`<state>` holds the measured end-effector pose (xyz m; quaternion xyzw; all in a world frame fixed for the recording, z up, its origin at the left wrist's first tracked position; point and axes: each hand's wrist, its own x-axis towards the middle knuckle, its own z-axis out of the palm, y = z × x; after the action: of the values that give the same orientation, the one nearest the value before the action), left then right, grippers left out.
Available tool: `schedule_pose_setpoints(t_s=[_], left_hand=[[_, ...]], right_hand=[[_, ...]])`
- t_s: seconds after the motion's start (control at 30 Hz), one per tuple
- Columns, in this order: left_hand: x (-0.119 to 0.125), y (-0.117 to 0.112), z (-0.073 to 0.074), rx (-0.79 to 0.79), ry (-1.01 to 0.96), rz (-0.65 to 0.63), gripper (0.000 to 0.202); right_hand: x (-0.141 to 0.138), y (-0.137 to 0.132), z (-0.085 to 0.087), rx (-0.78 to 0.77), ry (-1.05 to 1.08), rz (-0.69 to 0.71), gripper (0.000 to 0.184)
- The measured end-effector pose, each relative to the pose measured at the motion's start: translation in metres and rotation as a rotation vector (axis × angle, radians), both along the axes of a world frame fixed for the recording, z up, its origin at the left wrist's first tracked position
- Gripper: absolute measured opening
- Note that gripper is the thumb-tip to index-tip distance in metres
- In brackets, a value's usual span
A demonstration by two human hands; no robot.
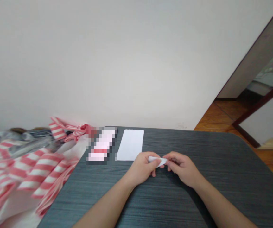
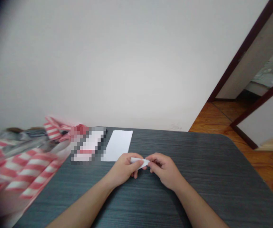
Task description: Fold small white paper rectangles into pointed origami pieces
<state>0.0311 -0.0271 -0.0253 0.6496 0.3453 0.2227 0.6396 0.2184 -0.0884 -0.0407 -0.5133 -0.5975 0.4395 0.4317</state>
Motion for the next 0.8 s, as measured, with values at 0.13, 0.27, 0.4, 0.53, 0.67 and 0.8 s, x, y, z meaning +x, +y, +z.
schedule_pose_setpoints(t_s=[0.13,0.27,0.4,0.53,0.67,0.8], left_hand=[[-0.0010,0.0009,-0.0041,-0.003,-0.015,-0.005,0.027],[-0.0005,0.0009,-0.0053,-0.024,-0.018,-0.001,0.027],[-0.0006,0.0012,-0.0032,-0.036,-0.024,-0.008,0.029],[-0.0004,0.0012,0.0002,-0.046,-0.029,-0.009,0.029],[0.0012,-0.0004,0.0025,-0.073,0.000,0.008,0.029],[0.0016,-0.0016,0.0029,-0.062,0.039,0.031,0.028]], right_hand=[[0.0019,0.0005,0.0023,0.108,-0.043,0.007,0.018],[0.0035,0.0012,0.0015,0.176,-0.073,0.017,0.019],[0.0038,0.0010,0.0024,0.185,-0.104,0.014,0.020],[0.0030,0.0004,0.0043,0.179,-0.133,0.008,0.021],[0.0028,0.0006,0.0076,0.217,-0.202,0.028,0.024],[0.0014,0.0002,0.0092,0.276,-0.239,0.076,0.025]])
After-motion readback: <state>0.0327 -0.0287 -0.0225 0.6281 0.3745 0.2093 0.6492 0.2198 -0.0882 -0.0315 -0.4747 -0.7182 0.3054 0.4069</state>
